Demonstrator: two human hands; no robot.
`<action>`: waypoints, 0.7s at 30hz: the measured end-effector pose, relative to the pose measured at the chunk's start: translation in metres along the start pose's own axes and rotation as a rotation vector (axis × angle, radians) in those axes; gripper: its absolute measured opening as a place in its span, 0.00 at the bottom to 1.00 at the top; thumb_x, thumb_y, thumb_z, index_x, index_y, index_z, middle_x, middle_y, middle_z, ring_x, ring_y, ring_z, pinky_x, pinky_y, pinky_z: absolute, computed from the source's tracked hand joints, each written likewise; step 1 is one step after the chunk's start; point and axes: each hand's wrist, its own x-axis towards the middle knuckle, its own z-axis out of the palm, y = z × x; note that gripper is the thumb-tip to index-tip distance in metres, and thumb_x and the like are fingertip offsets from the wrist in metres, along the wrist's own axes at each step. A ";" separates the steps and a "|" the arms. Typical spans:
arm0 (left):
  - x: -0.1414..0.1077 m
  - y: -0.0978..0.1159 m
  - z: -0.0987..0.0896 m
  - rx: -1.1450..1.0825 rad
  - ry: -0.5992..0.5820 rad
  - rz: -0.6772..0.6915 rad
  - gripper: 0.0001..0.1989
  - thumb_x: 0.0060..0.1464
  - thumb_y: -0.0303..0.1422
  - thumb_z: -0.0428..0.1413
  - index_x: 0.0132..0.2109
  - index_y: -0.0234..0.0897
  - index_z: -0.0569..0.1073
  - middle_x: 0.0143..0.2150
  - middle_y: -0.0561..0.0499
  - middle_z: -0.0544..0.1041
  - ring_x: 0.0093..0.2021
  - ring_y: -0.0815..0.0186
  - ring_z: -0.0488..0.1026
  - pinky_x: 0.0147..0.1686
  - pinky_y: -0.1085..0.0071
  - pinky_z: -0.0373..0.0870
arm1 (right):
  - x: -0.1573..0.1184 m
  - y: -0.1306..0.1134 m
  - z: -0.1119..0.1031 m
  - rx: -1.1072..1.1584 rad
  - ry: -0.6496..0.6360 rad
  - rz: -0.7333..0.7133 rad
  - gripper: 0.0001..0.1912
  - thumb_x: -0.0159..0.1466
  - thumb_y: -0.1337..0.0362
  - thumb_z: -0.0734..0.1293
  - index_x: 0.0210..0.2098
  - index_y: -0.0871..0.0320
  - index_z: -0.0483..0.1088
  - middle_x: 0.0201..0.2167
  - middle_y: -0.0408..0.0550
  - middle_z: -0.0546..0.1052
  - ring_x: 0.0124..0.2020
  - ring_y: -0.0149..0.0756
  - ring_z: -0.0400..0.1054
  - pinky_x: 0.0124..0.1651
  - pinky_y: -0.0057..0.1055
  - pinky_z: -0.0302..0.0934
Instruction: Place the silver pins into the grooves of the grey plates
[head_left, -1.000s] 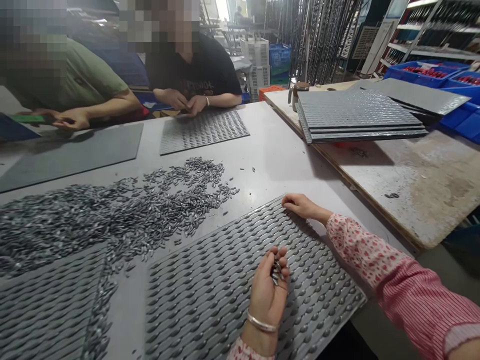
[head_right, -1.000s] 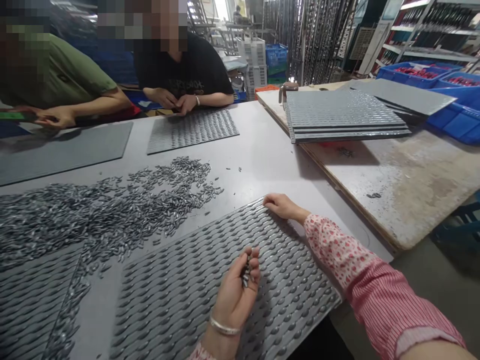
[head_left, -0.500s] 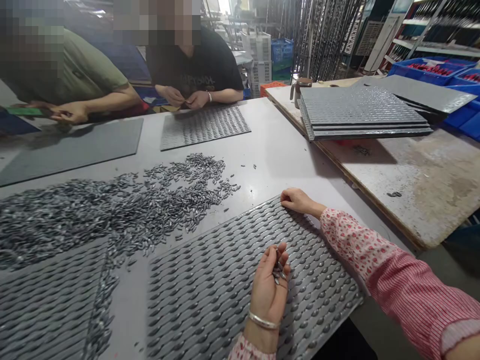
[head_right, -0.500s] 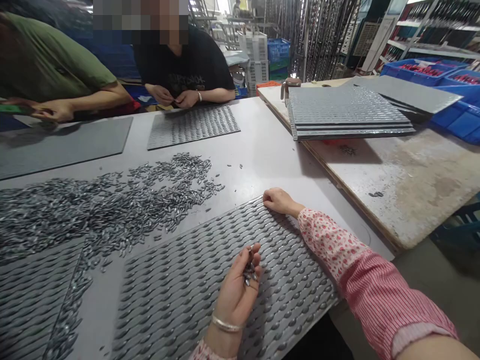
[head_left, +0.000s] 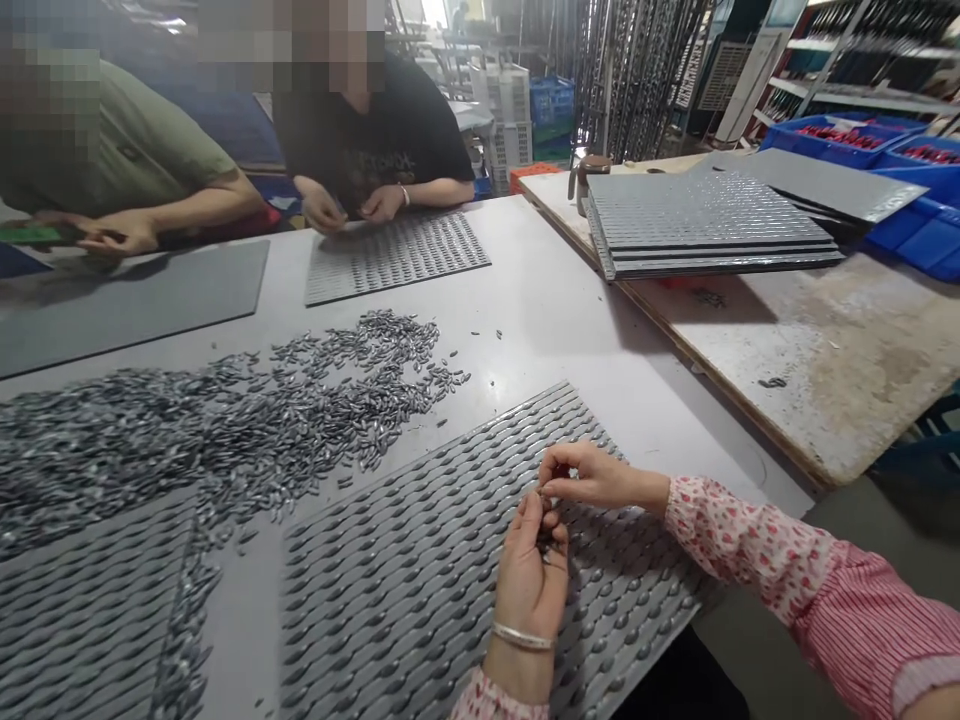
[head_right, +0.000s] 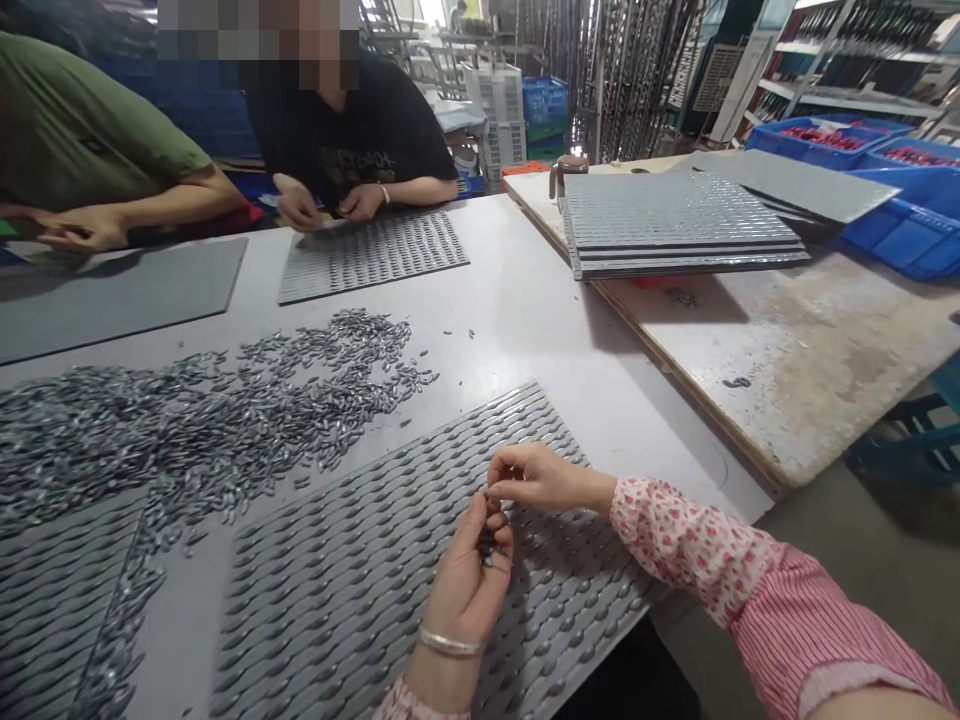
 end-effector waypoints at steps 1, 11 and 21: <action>-0.001 0.001 0.001 0.015 0.011 0.001 0.05 0.56 0.23 0.52 0.38 0.29 0.73 0.31 0.50 0.74 0.26 0.76 0.71 0.24 0.82 0.72 | 0.001 0.003 -0.002 0.075 0.020 0.013 0.09 0.61 0.59 0.65 0.33 0.60 0.66 0.29 0.44 0.72 0.30 0.29 0.66 0.34 0.27 0.61; -0.010 0.007 -0.003 0.051 -0.049 -0.144 0.08 0.59 0.30 0.48 0.37 0.31 0.70 0.24 0.55 0.67 0.16 0.79 0.60 0.13 0.81 0.62 | 0.032 0.060 -0.084 -0.192 0.435 0.229 0.04 0.58 0.66 0.62 0.31 0.60 0.67 0.24 0.40 0.71 0.26 0.27 0.62 0.30 0.23 0.55; -0.005 0.003 -0.009 0.079 -0.062 -0.086 0.07 0.58 0.22 0.48 0.41 0.29 0.71 0.35 0.48 0.72 0.27 0.76 0.68 0.23 0.81 0.68 | 0.040 0.065 -0.100 -0.595 0.327 0.264 0.05 0.58 0.68 0.65 0.32 0.60 0.73 0.24 0.42 0.74 0.26 0.27 0.63 0.32 0.24 0.54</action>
